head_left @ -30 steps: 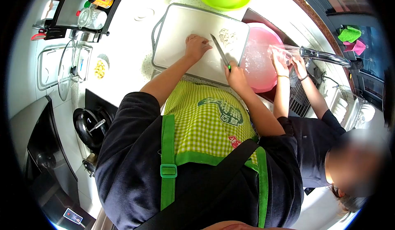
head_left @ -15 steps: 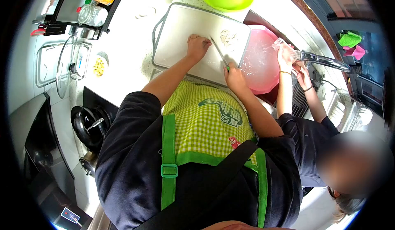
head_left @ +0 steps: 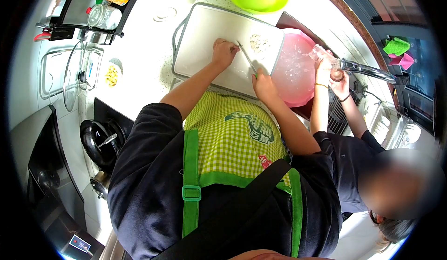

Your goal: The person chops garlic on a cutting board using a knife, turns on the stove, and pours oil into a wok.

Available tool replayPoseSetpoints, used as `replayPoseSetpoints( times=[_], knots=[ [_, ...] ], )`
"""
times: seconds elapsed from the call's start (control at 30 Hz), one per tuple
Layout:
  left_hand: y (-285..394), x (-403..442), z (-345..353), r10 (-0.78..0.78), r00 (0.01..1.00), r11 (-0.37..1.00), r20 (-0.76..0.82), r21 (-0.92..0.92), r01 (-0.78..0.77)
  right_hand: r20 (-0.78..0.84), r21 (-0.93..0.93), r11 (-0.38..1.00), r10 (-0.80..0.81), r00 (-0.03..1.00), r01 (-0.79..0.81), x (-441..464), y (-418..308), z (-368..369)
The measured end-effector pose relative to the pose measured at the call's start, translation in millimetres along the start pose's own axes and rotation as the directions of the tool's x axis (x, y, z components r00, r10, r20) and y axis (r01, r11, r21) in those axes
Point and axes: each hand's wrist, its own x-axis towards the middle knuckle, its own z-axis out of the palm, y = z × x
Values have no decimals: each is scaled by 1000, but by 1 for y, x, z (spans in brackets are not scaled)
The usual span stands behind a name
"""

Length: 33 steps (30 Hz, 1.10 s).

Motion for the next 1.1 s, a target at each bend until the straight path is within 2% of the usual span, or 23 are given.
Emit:
replayPoseSetpoints(
  times=[0.07, 0.23, 0.33, 0.4, 0.5, 0.57, 0.67, 0.9, 1.1],
  knots=[
    [2, 1, -1, -7, 1000, 1000, 11, 24, 7, -12, 6, 998, -59, 998, 59, 6, 3, 5],
    [4, 3, -2, -34, 998, 999, 50, 26, 32, -55, 46, 997, -62, 997, 64, 26, -4, 10],
    [11, 2, -1, -2, 999, 994, 50, 112, -4, -95, 70, 994, -76, 993, 82, 26, 8, 18],
    [15, 0, 2, 149, 989, 979, 6, 139, -149, -126, 93, 988, -107, 986, 120, 20, 16, 17],
    [18, -4, 8, 203, 979, 973, 9, 110, -203, -121, 88, 995, -45, 992, 55, 9, 21, 7],
    [18, -4, 9, 210, 978, 968, -2, 144, -208, -41, 33, 999, 27, 999, -25, 6, 21, 2],
    [15, -5, 7, 217, 976, 962, -17, 174, -211, -54, 33, 999, 35, 998, -33, 2, 15, 0],
    [6, -6, -16, 127, 990, 982, -64, 148, -116, -44, 30, 999, -38, 998, 39, 1, 11, 1],
    [4, -10, -24, 132, 989, 972, -71, 204, -115, 20, 15, 999, -34, 999, 34, 4, 2, 1]
  ],
)
